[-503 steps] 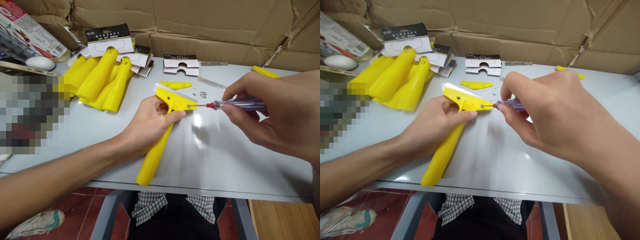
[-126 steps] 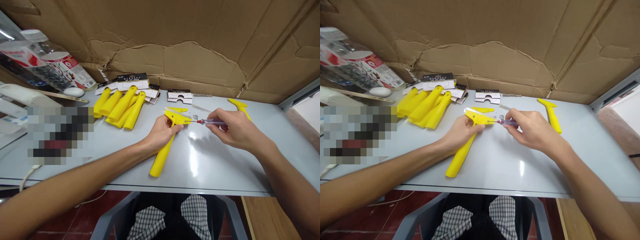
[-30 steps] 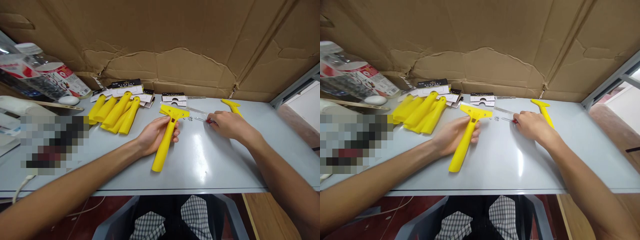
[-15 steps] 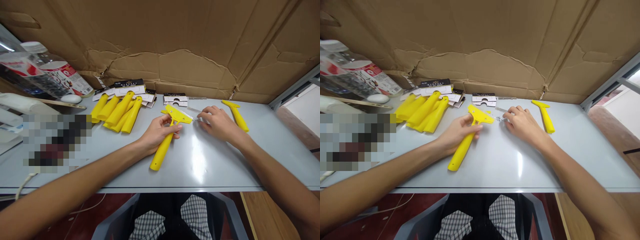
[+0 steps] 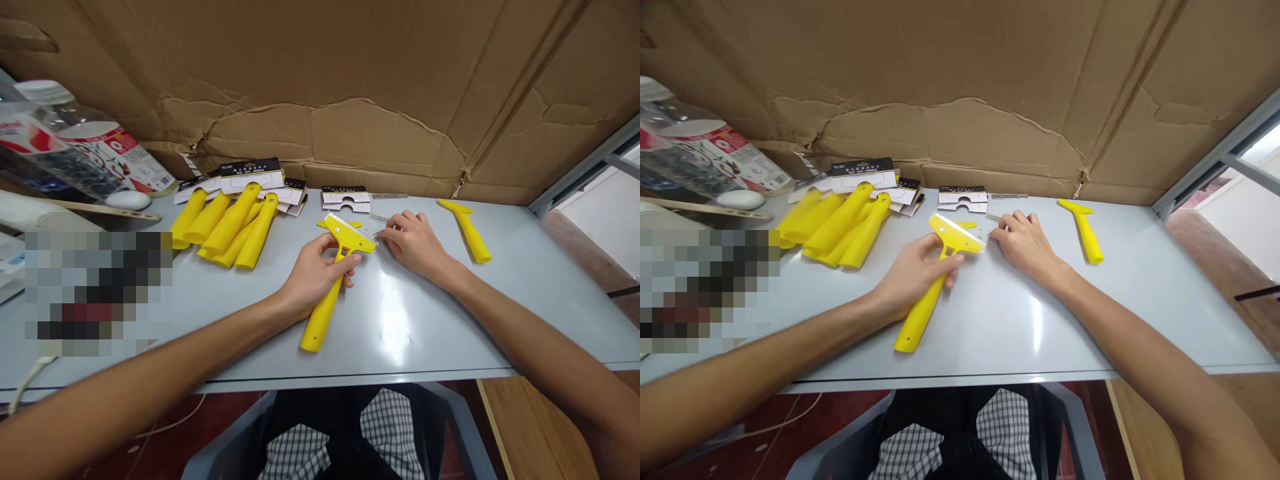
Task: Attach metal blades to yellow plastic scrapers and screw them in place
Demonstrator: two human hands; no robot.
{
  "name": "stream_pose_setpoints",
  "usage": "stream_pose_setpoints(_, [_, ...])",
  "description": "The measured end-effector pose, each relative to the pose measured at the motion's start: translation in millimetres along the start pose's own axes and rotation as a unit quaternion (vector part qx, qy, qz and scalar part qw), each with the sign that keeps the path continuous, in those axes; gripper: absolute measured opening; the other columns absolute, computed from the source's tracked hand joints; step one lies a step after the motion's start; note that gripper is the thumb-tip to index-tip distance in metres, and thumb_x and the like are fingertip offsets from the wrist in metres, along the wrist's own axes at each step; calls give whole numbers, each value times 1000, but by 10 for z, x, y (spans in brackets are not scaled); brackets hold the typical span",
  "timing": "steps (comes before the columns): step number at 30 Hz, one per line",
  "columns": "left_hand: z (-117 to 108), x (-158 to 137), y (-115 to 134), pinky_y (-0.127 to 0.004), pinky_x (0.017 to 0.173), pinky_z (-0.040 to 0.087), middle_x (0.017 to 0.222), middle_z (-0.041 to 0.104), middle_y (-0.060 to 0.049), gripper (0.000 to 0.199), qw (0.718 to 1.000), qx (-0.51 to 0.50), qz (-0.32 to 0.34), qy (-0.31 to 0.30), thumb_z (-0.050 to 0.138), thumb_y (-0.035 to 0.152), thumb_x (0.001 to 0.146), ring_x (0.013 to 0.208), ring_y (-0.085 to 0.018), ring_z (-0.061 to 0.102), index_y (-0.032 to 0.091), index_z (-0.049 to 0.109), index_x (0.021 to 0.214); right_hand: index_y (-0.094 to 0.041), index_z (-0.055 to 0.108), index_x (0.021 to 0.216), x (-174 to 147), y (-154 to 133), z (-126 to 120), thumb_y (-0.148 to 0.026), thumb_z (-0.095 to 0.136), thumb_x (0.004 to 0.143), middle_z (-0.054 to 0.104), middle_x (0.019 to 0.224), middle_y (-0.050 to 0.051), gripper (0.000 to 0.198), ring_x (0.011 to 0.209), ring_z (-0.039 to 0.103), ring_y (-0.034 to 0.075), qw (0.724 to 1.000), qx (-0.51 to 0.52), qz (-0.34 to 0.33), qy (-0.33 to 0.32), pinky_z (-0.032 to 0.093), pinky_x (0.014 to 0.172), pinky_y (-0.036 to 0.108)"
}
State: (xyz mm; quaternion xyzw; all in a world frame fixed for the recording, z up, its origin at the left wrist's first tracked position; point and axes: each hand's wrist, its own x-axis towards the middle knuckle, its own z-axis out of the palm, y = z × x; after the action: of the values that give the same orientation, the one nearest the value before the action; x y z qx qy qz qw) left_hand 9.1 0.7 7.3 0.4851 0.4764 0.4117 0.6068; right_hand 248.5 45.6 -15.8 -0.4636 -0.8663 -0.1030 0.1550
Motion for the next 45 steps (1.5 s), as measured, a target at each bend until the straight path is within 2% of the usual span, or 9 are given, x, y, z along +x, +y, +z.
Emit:
stream_pose_setpoints(7, [8,-13,-3,-25,45,43,71,64,2,33,1000,14,-5,1,85,23,84,47,-11,56,18,62,107,-21,82,113,37,117,-58,-21,43,111,74,109,13,39,101,55,28,999,-34,11,-31,26,85,44])
stream_pose_setpoints(12, [-12,-14,-36,-25,46,43,64,63,3,22,999,32,-6,-11,72,25,91,46,-14,58,21,60,108,-25,82,115,36,99,-66,-30,48,112,75,114,12,35,104,57,29,1000,-11,10,-17,26,90,47])
stream_pose_setpoints(15, [-21,-13,-57,-25,47,43,64,64,2,22,999,38,-9,-14,71,25,90,48,-14,59,20,61,109,-26,83,113,32,68,-31,-32,51,111,74,116,11,32,107,58,29,1000,1,-3,-7,27,93,48])
stream_pose_setpoints(22, [-15,-8,-52,-26,51,47,65,65,2,23,999,45,1,-26,70,23,90,50,-14,61,19,61,110,-25,83,107,37,64,-8,-30,50,111,75,118,11,33,111,58,29,1000,11,-18,-7,27,98,49])
stream_pose_setpoints(29, [-2,-12,-25,-30,57,51,65,67,1,22,998,53,13,-31,70,24,88,54,-18,65,18,61,107,-21,78,107,53,58,-40,-25,49,110,77,118,12,29,114,58,30,998,32,-30,-38,28,97,49])
stream_pose_setpoints(35, [-7,-5,-27,-30,58,51,66,67,1,20,998,55,18,-33,71,23,87,55,-18,65,19,61,104,-20,77,108,68,46,-65,-24,53,108,78,120,14,24,119,57,32,997,52,-8,-57,28,96,48])
stream_pose_setpoints(45, [-17,-7,-28,-30,60,51,69,68,1,17,997,64,23,-31,68,21,91,56,-16,66,17,62,106,-20,75,108,62,57,-43,-23,54,107,77,120,13,21,120,57,32,996,69,7,-52,29,94,48])
